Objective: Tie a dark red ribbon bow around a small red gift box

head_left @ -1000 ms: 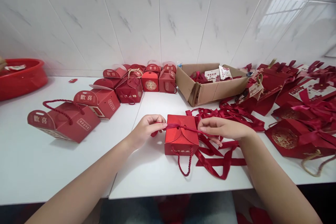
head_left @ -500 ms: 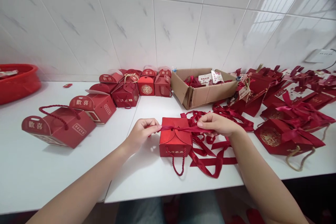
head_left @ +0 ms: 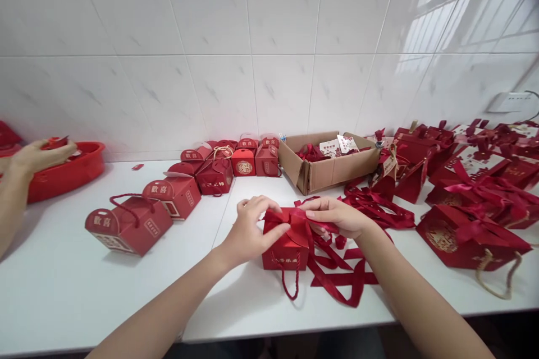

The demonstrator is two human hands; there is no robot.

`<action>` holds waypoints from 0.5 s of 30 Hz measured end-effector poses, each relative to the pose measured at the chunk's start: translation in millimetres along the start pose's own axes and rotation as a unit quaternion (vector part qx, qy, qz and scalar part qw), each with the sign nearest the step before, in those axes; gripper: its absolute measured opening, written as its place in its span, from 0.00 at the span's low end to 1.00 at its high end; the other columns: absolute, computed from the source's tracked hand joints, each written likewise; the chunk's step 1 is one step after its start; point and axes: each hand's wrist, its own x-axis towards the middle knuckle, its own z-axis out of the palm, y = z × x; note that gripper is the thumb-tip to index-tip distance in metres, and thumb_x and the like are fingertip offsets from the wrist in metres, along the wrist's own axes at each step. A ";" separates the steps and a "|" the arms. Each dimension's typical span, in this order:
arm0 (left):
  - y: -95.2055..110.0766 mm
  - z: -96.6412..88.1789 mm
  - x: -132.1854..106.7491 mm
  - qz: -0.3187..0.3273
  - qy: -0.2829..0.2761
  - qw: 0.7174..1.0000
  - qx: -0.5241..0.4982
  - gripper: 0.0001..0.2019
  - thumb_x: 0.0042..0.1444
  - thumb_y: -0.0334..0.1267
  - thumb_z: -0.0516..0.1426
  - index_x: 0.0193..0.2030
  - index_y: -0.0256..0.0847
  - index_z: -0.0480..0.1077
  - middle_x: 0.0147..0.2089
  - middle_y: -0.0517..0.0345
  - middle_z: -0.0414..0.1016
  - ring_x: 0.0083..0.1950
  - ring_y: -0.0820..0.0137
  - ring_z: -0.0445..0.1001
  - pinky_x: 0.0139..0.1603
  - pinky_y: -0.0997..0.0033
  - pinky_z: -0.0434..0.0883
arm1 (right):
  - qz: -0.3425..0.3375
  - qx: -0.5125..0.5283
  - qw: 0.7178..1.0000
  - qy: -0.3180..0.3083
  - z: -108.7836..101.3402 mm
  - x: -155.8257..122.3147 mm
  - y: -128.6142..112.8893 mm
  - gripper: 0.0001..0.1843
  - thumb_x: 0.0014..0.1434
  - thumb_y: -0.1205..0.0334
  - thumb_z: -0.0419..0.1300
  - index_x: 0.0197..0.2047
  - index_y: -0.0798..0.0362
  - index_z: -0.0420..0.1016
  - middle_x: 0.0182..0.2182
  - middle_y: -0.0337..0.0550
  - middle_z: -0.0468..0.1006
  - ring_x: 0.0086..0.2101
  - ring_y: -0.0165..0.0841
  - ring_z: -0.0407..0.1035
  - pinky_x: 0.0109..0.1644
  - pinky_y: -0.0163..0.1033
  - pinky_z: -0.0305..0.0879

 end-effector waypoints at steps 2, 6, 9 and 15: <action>7.9 5.4 1.4 0.025 -0.002 0.999 0.048 0.12 0.52 0.44 0.59 0.39 0.44 0.64 0.42 0.58 0.72 0.47 0.64 0.69 0.57 0.56 0.52 | -0.013 -0.004 1.000 0.001 3.6 0.2 -3.6 0.19 0.55 0.57 0.64 0.48 0.55 0.75 0.25 0.36 0.69 0.22 0.22 0.57 0.26 0.29 0.56; 13.9 13.7 7.0 0.045 0.056 0.993 0.095 0.09 0.53 0.36 0.55 0.40 0.43 0.60 0.41 0.59 0.72 0.45 0.66 0.70 0.54 0.58 0.52 | -0.036 0.003 0.999 -0.029 7.8 -1.4 -6.7 0.23 0.56 0.59 0.64 0.54 0.55 0.72 0.30 0.39 0.72 0.27 0.24 0.63 0.32 0.31 0.62; 13.1 15.2 11.3 0.077 0.090 0.985 0.122 0.05 0.52 0.29 0.51 0.35 0.42 0.61 0.38 0.61 0.73 0.42 0.69 0.71 0.52 0.60 0.52 | -0.049 0.030 0.997 -0.046 8.5 -2.9 -4.1 0.24 0.55 0.61 0.65 0.55 0.56 0.70 0.28 0.39 0.74 0.28 0.26 0.68 0.34 0.32 0.64; 12.8 12.2 12.0 0.076 0.132 0.979 0.134 0.05 0.49 0.28 0.52 0.31 0.42 0.61 0.35 0.61 0.72 0.40 0.68 0.70 0.51 0.61 0.53 | -0.037 0.047 0.998 0.011 6.3 -9.3 -1.4 0.09 0.59 0.59 0.62 0.35 0.57 0.71 0.21 0.37 0.74 0.22 0.24 0.68 0.26 0.28 0.63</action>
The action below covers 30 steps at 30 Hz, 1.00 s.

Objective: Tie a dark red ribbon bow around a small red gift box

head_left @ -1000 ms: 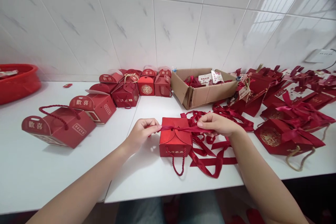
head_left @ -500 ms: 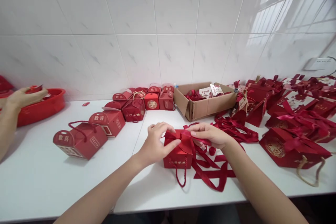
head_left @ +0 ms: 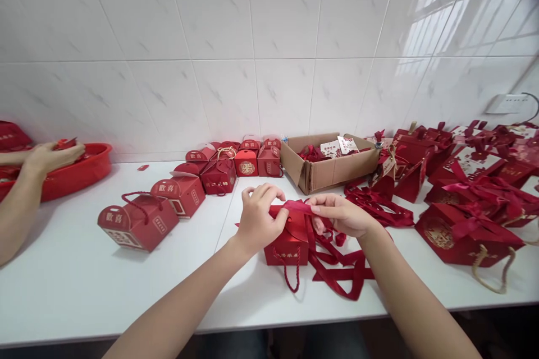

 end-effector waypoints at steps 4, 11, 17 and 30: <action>0.3 1.8 -2.9 0.006 -0.008 0.999 0.038 0.07 0.48 0.29 0.52 0.24 0.40 0.57 0.28 0.61 0.67 0.34 0.69 0.65 0.46 0.61 0.54 | 0.059 -0.017 0.998 -0.012 -1.6 -9.2 -4.7 0.13 0.58 0.55 0.62 0.31 0.56 0.68 0.21 0.40 0.75 0.18 0.26 0.67 0.13 0.25 0.50; -3.0 7.4 -4.4 -0.039 -0.031 0.998 -0.040 0.10 0.52 0.31 0.50 0.22 0.39 0.54 0.25 0.62 0.61 0.32 0.71 0.60 0.44 0.62 0.53 | 0.074 -0.141 0.984 -0.080 -25.5 -31.6 -15.1 0.16 0.58 0.54 0.61 0.27 0.59 0.74 0.15 0.37 0.71 0.17 0.23 0.64 0.23 0.29 0.62; -4.2 4.8 1.2 -0.077 -0.049 0.991 -0.100 0.11 0.51 0.30 0.51 0.20 0.38 0.54 0.23 0.65 0.60 0.30 0.73 0.61 0.44 0.64 0.55 | 0.053 -0.341 0.938 -0.023 -29.5 -32.8 -27.6 0.19 0.60 0.50 0.58 0.33 0.58 0.80 0.28 0.45 0.78 0.29 0.29 0.69 0.34 0.32 0.65; -2.7 -6.6 12.3 -0.087 -0.044 0.986 -0.136 0.11 0.50 0.30 0.54 0.19 0.39 0.58 0.24 0.65 0.64 0.31 0.73 0.64 0.42 0.69 0.59 | -0.097 -0.189 0.975 0.070 24.4 11.5 -4.2 0.13 0.57 0.54 0.61 0.28 0.55 0.70 0.48 0.44 0.71 0.42 0.33 0.67 0.46 0.37 0.61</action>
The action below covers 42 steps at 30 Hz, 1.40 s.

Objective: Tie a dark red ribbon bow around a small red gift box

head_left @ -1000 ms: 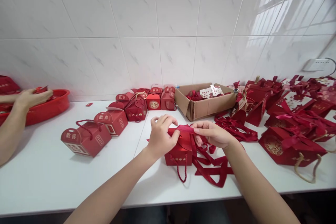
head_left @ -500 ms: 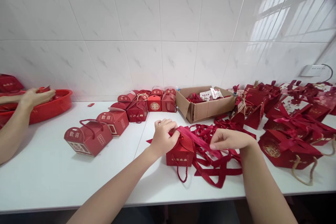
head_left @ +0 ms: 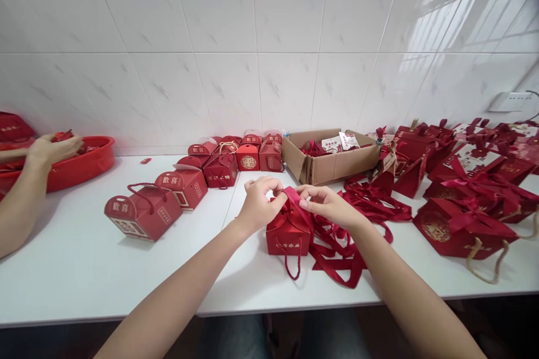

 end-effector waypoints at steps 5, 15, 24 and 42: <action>-0.2 -2.5 2.2 -0.018 -0.025 0.999 -0.044 0.09 0.51 0.32 0.54 0.20 0.39 0.64 0.27 0.62 0.67 0.33 0.72 0.66 0.37 0.71 0.61 | 0.017 0.051 0.998 0.040 12.4 3.8 5.0 0.15 0.53 0.56 0.64 0.24 0.55 0.66 0.29 0.37 0.69 0.28 0.26 0.62 0.34 0.33 0.58; -7.7 -1.0 3.1 -0.038 -0.042 0.994 -0.097 0.08 0.49 0.33 0.57 0.21 0.39 0.67 0.26 0.63 0.67 0.31 0.74 0.65 0.36 0.72 0.63 | 0.022 0.087 0.986 0.139 27.5 10.2 26.7 0.16 0.49 0.52 0.67 0.34 0.53 0.70 0.26 0.38 0.75 0.28 0.30 0.68 0.34 0.35 0.62; -14.0 -7.5 0.6 -0.047 -0.066 0.993 -0.087 0.05 0.49 0.39 0.58 0.31 0.42 0.68 0.36 0.59 0.70 0.41 0.68 0.69 0.47 0.66 0.67 | -0.030 -0.099 0.974 0.200 30.4 8.3 26.4 0.12 0.55 0.53 0.61 0.33 0.54 0.77 0.32 0.44 0.78 0.35 0.36 0.70 0.43 0.42 0.65; -31.7 -21.3 -6.8 -0.147 -0.233 0.959 -0.068 0.14 0.51 0.48 0.58 0.26 0.39 0.65 0.22 0.65 0.59 0.23 0.76 0.56 0.23 0.75 0.55 | 0.072 0.020 0.982 0.175 30.8 7.3 14.4 0.09 0.52 0.58 0.61 0.30 0.55 0.72 0.25 0.40 0.76 0.28 0.30 0.70 0.36 0.35 0.65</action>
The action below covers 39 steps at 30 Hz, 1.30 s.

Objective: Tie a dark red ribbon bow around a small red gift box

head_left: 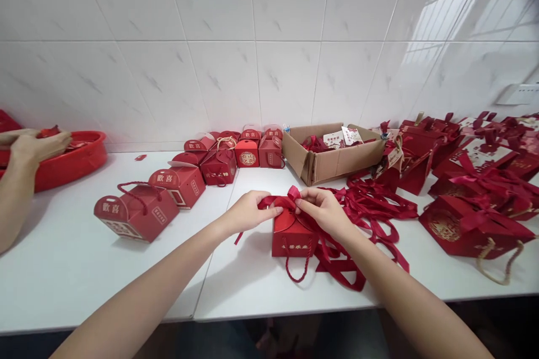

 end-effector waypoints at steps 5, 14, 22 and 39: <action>43.6 -18.2 -12.3 0.144 0.030 0.961 0.232 0.04 0.52 0.32 0.52 0.31 0.43 0.68 0.26 0.60 0.68 0.25 0.71 0.62 0.23 0.72 0.53 | -0.026 -0.070 0.996 0.056 5.4 -0.2 2.7 0.06 0.49 0.62 0.59 0.26 0.56 0.73 0.23 0.42 0.76 0.26 0.32 0.69 0.32 0.36 0.62; 85.1 -25.1 14.9 0.219 -0.090 0.929 0.285 0.08 0.51 0.29 0.53 0.31 0.42 0.73 0.34 0.56 0.73 0.33 0.69 0.70 0.26 0.72 0.58 | -0.110 -0.217 0.970 -0.023 1.9 -4.4 5.6 0.07 0.52 0.66 0.56 0.28 0.55 0.77 0.23 0.38 0.74 0.26 0.31 0.64 0.30 0.35 0.57; 53.5 -0.4 59.0 0.220 0.207 0.870 0.390 0.12 0.54 0.32 0.54 0.46 0.38 0.69 0.48 0.46 0.70 0.51 0.54 0.65 0.51 0.54 0.59 | -0.105 -0.182 0.978 -0.007 -1.4 -6.1 7.6 0.17 0.59 0.55 0.57 0.23 0.54 0.74 0.23 0.42 0.76 0.27 0.34 0.69 0.33 0.37 0.61; -10.3 25.8 19.6 0.137 0.045 0.980 -0.139 0.09 0.55 0.42 0.57 0.31 0.38 0.66 0.37 0.55 0.74 0.41 0.70 0.72 0.46 0.68 0.69 | -0.068 -0.080 0.994 0.011 0.2 -5.5 16.2 0.15 0.56 0.53 0.61 0.40 0.51 0.61 0.24 0.37 0.77 0.28 0.34 0.72 0.33 0.37 0.64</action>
